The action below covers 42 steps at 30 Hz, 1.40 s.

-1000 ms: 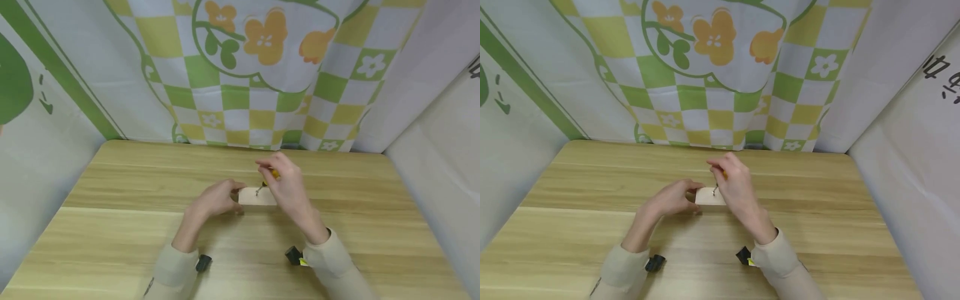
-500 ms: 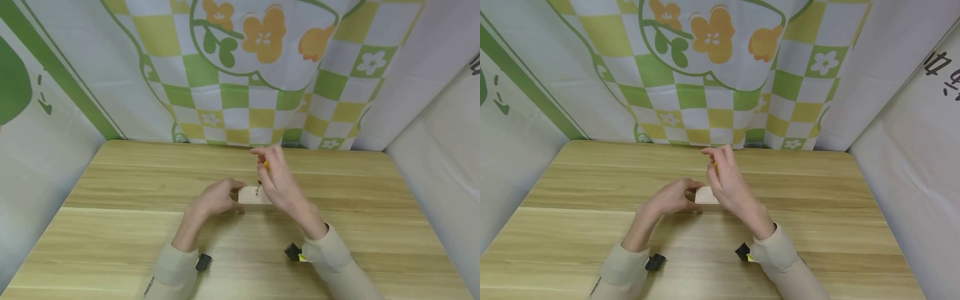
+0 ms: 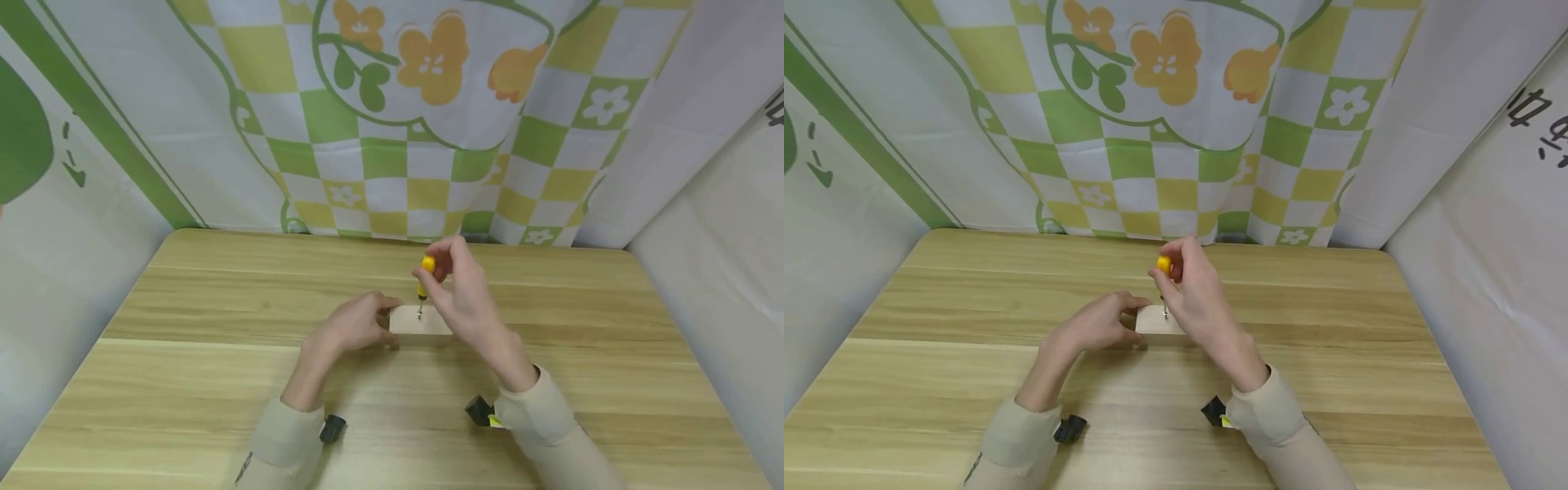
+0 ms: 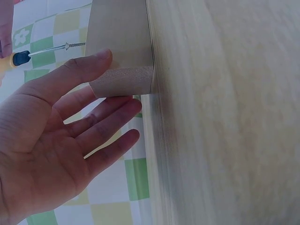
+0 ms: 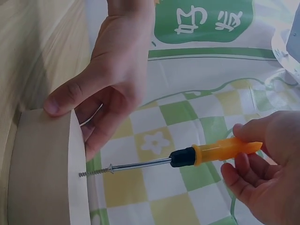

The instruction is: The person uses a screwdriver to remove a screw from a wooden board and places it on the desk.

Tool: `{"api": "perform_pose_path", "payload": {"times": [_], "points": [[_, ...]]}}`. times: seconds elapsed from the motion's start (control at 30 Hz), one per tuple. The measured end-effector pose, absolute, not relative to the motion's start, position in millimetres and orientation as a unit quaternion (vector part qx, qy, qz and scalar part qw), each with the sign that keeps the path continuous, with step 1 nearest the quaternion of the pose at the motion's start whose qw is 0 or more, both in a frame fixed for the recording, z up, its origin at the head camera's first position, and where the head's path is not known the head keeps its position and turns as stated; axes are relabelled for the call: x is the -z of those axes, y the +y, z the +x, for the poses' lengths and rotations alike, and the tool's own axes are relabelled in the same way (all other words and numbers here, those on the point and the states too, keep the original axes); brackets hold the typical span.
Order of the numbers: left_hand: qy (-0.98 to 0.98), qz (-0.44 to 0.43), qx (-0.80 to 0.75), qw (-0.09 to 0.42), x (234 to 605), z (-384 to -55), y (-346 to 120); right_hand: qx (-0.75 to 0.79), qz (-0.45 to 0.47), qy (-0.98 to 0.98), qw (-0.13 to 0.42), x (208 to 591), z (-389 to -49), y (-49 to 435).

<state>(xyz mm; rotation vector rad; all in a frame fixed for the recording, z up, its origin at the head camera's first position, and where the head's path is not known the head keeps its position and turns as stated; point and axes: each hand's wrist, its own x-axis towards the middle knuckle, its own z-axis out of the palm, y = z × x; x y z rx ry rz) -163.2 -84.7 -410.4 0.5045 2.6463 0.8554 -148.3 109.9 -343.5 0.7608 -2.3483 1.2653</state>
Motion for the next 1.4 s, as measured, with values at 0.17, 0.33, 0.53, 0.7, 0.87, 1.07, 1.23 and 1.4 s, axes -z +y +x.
{"api": "perform_pose_path", "payload": {"times": [0.17, 0.33, 0.53, 0.7, 0.87, 1.07, 1.23, 1.4], "points": [[0.924, 0.181, -0.299, 0.155, 410.6, -163.4, -85.0, -0.454, 0.284, -0.809, 0.243, 343.9, -148.9, 109.6], [0.922, 0.179, -0.305, 0.156, 410.9, -163.7, -85.2, -0.456, 0.302, -0.797, 0.256, 342.0, -149.0, 108.9], [0.922, 0.173, -0.308, 0.158, 411.4, -163.7, -85.7, -0.474, 0.315, -0.792, 0.220, 339.6, -147.2, 108.5], [0.921, 0.171, -0.309, 0.162, 411.6, -163.3, -86.6, -0.475, 0.309, -0.801, 0.192, 338.0, -144.6, 108.0], [0.919, 0.174, -0.312, 0.165, 411.8, -163.0, -86.9, -0.468, 0.294, -0.811, 0.192, 339.3, -144.5, 107.9], [0.921, 0.177, -0.307, 0.164, 412.8, -163.2, -85.7, -0.466, 0.290, -0.807, 0.220, 339.8, -144.5, 108.2], [0.924, 0.170, -0.302, 0.162, 411.9, -163.1, -84.9, -0.466, 0.293, -0.806, 0.217, 338.1, -143.6, 109.2], [0.925, 0.168, -0.301, 0.160, 410.3, -162.9, -84.7, -0.475, 0.296, -0.807, 0.186, 335.5, -143.7, 109.7]]}}
